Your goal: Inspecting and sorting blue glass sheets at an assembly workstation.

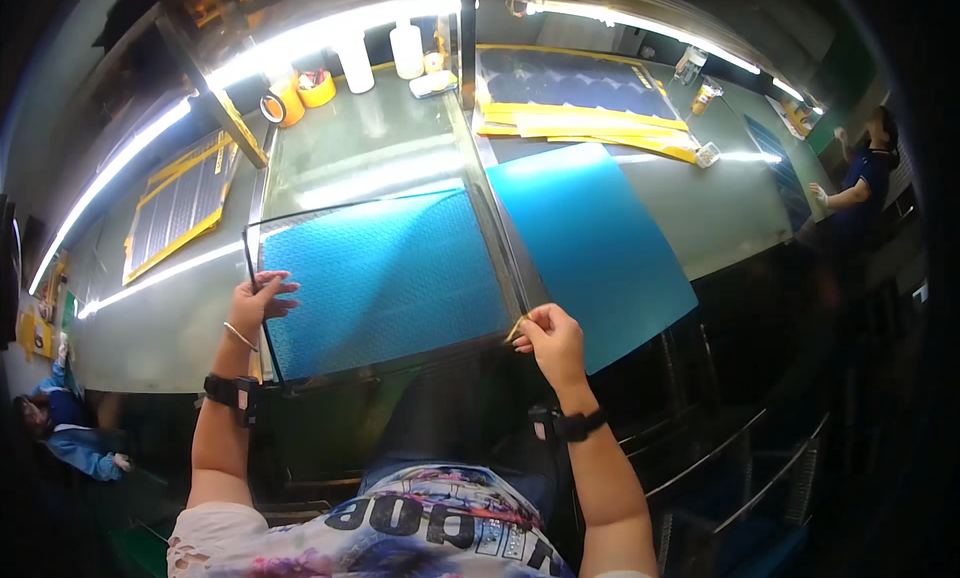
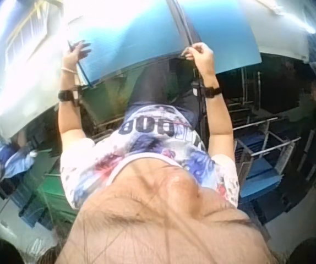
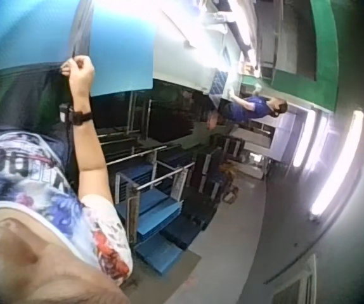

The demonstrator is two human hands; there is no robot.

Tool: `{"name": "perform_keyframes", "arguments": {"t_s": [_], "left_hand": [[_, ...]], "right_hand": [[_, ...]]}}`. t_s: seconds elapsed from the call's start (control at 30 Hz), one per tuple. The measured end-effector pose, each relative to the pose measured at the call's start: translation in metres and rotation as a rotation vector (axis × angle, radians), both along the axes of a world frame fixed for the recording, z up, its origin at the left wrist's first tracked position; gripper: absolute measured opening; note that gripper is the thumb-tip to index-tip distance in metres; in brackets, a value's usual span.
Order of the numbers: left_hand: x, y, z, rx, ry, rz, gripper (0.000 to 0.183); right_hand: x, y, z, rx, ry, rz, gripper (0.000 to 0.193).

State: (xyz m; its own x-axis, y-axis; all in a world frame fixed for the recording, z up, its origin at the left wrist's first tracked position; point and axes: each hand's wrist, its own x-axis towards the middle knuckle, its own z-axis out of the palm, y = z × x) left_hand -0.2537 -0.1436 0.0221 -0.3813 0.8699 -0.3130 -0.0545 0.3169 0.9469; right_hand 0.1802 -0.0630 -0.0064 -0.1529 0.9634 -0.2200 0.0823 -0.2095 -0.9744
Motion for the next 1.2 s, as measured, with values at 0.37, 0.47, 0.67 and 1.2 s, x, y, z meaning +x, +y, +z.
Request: {"name": "perform_keyframes", "arguments": {"t_s": [0.37,0.47,0.67,1.2], "left_hand": [[-0.033,-0.006,-0.008,0.035,0.032,0.049,0.021],[-0.036,-0.005,-0.011,0.031,0.031,0.034,0.023],[-0.03,0.005,-0.01,-0.028,0.058,0.038,0.027],[-0.06,0.062,-0.055,-0.321,0.942,0.254,0.049]], "right_hand": [[-0.029,-0.001,-0.016,0.441,-0.746,0.044,0.017],[-0.03,-0.003,-0.017,0.488,-0.786,0.033,0.018],[-0.029,0.0,-0.018,0.544,-0.822,0.032,0.018],[-0.027,-0.002,-0.018,0.563,-0.82,0.094,0.02]]}}
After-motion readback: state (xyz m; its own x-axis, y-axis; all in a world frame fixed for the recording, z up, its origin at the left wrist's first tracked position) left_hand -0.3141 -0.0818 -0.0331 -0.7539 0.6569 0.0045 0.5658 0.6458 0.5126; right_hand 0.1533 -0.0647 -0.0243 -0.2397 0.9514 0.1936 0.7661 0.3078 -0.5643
